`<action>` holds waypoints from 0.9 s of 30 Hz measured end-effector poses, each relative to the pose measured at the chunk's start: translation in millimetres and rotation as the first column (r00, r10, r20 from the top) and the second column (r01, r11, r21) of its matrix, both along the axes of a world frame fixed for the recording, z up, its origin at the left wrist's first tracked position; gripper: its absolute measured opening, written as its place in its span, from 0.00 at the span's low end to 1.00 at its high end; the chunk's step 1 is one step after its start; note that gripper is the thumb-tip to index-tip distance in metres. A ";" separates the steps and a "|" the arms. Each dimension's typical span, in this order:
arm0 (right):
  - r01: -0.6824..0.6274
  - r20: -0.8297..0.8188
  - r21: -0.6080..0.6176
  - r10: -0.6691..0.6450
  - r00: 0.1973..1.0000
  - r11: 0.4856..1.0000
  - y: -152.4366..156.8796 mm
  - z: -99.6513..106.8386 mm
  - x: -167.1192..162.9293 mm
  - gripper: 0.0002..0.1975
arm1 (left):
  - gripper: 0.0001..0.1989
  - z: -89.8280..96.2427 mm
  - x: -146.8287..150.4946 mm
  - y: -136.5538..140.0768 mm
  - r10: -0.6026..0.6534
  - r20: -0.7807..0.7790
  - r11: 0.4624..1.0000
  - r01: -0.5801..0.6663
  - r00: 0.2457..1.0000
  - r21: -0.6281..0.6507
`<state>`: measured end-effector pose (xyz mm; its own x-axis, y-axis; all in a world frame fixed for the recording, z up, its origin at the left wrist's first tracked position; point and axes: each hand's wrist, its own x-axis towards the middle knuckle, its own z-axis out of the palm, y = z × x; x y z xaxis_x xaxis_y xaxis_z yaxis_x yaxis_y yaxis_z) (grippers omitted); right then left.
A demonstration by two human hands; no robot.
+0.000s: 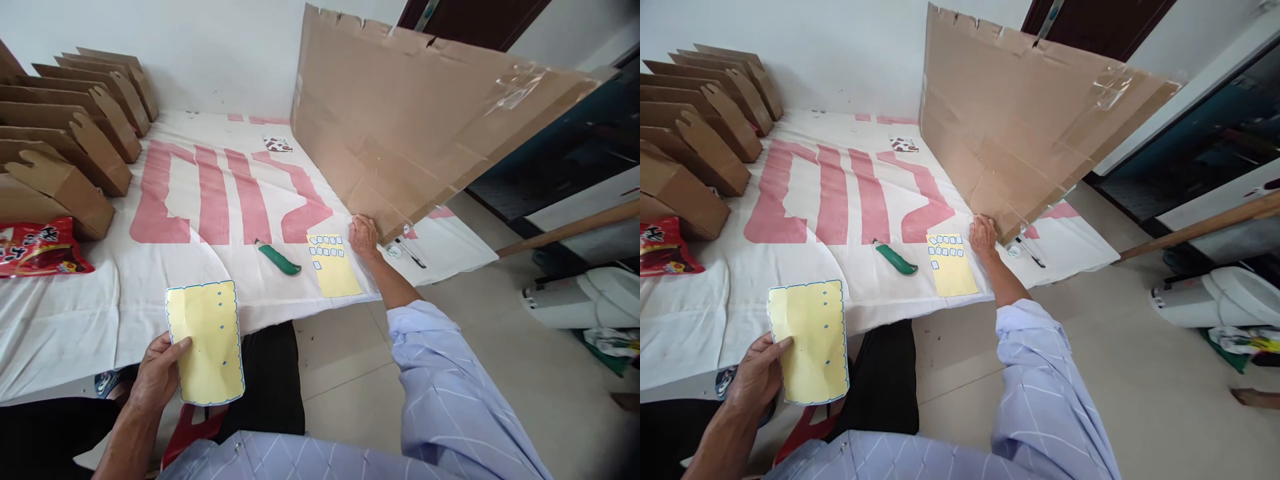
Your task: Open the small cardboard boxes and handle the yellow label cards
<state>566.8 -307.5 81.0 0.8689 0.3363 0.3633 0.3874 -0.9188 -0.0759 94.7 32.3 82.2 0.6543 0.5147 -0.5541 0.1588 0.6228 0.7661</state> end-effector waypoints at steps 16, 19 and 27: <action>-0.019 -0.134 -0.101 0.006 0.991 0.995 10.8 24.7 -11.4 0.33 | 0.24 16.9 18.9 -10.3 -0.108 0.252 0.994 0.100 0.962 0.041; -0.007 -0.049 -0.013 0.006 0.999 1.000 15.4 30.5 -24.0 0.31 | 0.24 15.5 19.7 -9.7 -0.118 0.293 0.993 0.109 0.949 0.047; -0.262 0.138 0.295 0.231 0.963 0.919 58.2 30.8 -85.9 0.24 | 0.24 7.4 19.0 -7.4 -0.130 0.346 0.991 0.118 0.929 0.056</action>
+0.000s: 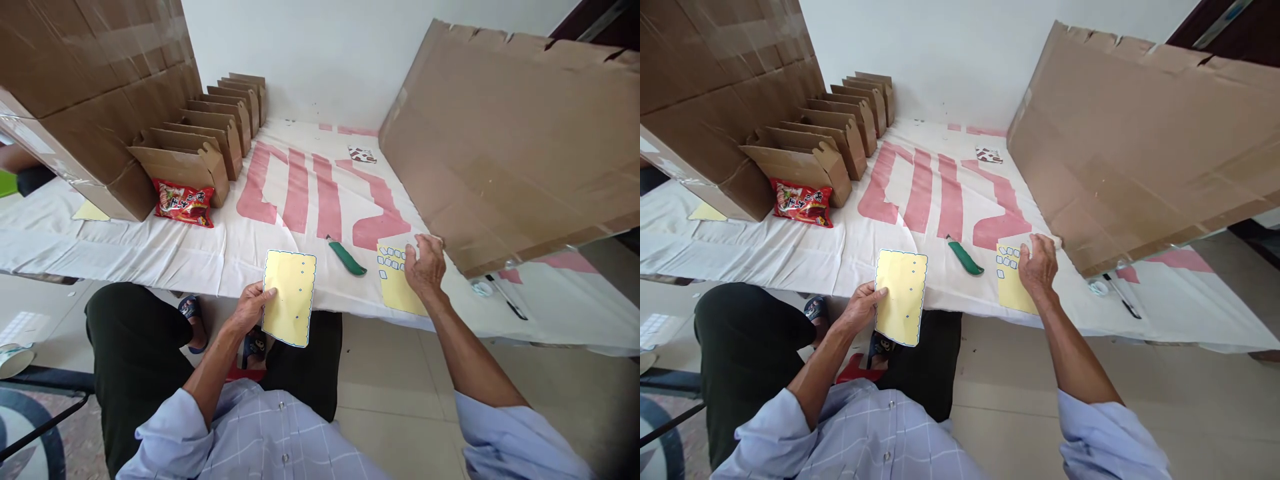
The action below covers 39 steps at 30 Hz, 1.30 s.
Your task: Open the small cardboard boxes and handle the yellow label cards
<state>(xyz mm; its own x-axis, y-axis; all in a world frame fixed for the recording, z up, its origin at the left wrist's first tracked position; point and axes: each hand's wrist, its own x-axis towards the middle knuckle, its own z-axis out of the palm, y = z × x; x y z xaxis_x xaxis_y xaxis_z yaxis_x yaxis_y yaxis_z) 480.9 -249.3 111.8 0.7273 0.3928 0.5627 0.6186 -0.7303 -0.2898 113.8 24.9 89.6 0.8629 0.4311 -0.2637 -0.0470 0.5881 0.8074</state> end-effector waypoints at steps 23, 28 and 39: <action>0.045 -0.602 0.757 0.669 0.436 0.652 58.1 50.6 -169.8 0.23 | 0.27 2.8 -7.6 -7.6 0.049 -0.047 0.999 -0.050 0.998 -0.012; 0.091 -0.599 0.738 0.586 0.546 0.668 50.4 41.7 -152.4 0.20 | 0.25 5.6 -8.4 -7.9 0.055 -0.038 0.998 -0.055 0.998 -0.012; 0.207 -0.509 0.477 0.076 0.857 0.854 -2.4 0.1 -6.8 0.16 | 0.25 12.7 -6.4 -7.6 0.027 -0.058 0.999 -0.025 0.998 0.031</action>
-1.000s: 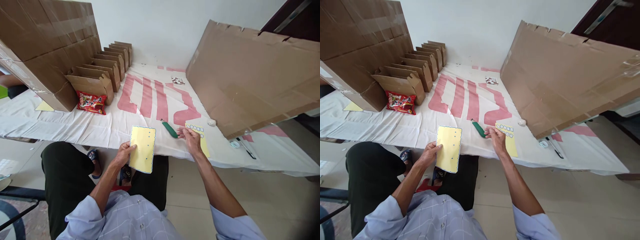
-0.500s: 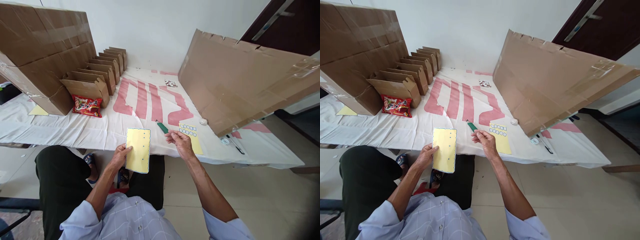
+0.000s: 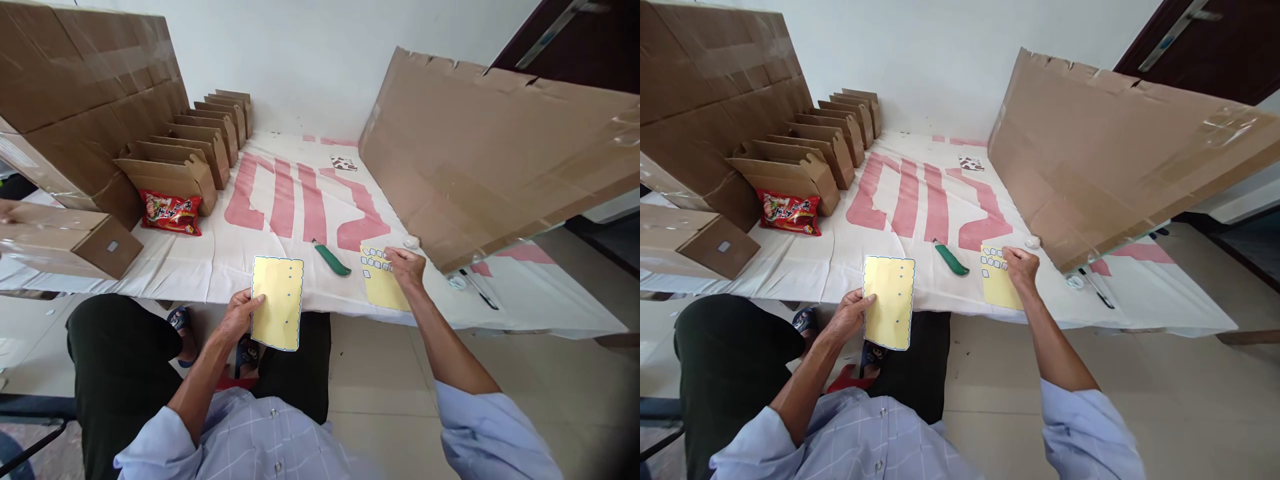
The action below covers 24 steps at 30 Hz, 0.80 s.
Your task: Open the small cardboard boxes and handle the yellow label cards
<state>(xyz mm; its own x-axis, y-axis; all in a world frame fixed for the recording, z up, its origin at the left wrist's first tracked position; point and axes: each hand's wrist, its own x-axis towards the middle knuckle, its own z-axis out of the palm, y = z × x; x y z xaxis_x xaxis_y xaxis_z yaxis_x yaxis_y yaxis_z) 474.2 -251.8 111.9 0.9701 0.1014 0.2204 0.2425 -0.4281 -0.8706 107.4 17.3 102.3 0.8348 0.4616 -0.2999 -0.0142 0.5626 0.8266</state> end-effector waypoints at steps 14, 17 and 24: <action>0.273 0.349 -0.660 -0.036 0.937 0.700 -45.6 -6.6 111.3 0.15 | 0.26 -15.2 0.9 3.3 -0.032 -0.125 0.999 0.029 0.992 -0.024; 0.267 0.349 -0.682 -0.018 0.937 0.681 -44.1 -15.4 116.8 0.15 | 0.26 -13.2 1.6 3.5 -0.035 -0.153 0.999 0.030 0.988 -0.036; 0.256 0.364 -0.672 0.010 0.931 0.695 -40.5 -26.4 121.8 0.16 | 0.26 -17.9 0.0 5.8 -0.044 -0.182 0.998 0.034 0.982 -0.056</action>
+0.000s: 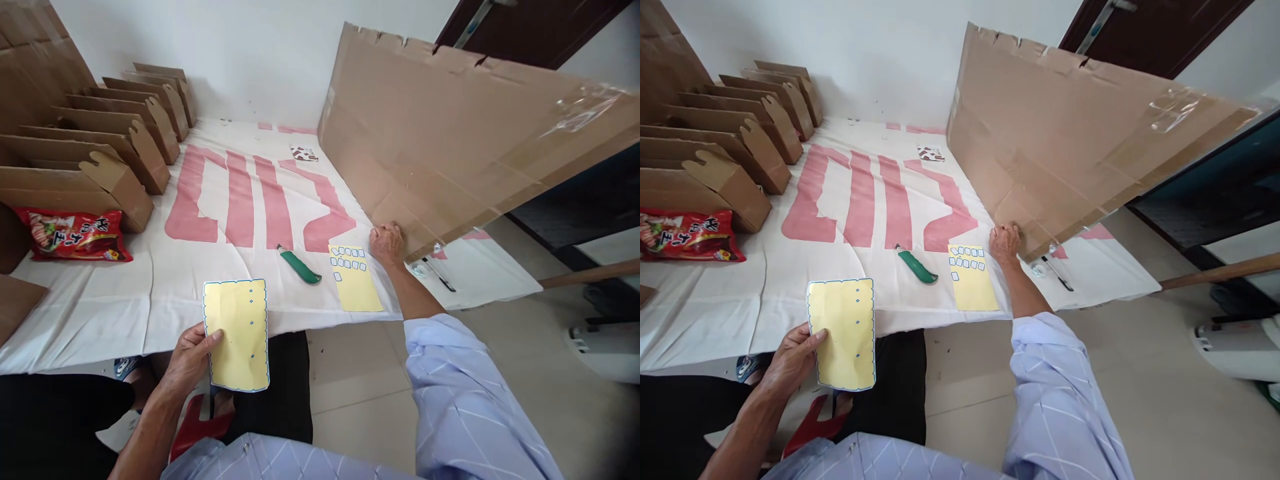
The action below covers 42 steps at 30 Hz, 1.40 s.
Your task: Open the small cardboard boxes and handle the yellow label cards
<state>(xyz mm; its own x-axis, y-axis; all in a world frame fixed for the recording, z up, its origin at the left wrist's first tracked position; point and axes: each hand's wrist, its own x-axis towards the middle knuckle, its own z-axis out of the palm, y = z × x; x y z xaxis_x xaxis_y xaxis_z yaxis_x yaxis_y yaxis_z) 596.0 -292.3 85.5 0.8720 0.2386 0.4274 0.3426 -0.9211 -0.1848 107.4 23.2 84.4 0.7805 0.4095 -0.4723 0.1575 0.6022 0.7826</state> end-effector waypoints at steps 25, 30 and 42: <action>0.071 -0.016 0.189 -0.069 0.998 0.979 1.2 -11.8 10.7 0.17 | 0.25 5.0 1.1 -1.8 -0.010 0.001 1.000 0.010 1.000 -0.005; 0.029 -0.004 0.140 -0.028 1.000 0.990 1.9 -14.8 3.5 0.18 | 0.25 6.9 1.7 -2.0 -0.013 -0.001 1.000 0.013 1.000 -0.005; -0.025 0.002 -0.035 0.025 1.000 0.999 0.7 -16.4 -11.4 0.25 | 0.25 3.0 0.7 -1.9 -0.020 0.017 1.000 0.020 1.000 0.003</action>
<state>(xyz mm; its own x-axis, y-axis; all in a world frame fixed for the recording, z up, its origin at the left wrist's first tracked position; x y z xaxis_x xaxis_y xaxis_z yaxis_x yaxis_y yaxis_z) 584.5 -291.6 69.1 0.8645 0.2756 0.4203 0.3664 -0.9180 -0.1517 108.1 21.2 87.3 0.7968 0.3947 -0.4576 0.1562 0.5969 0.7869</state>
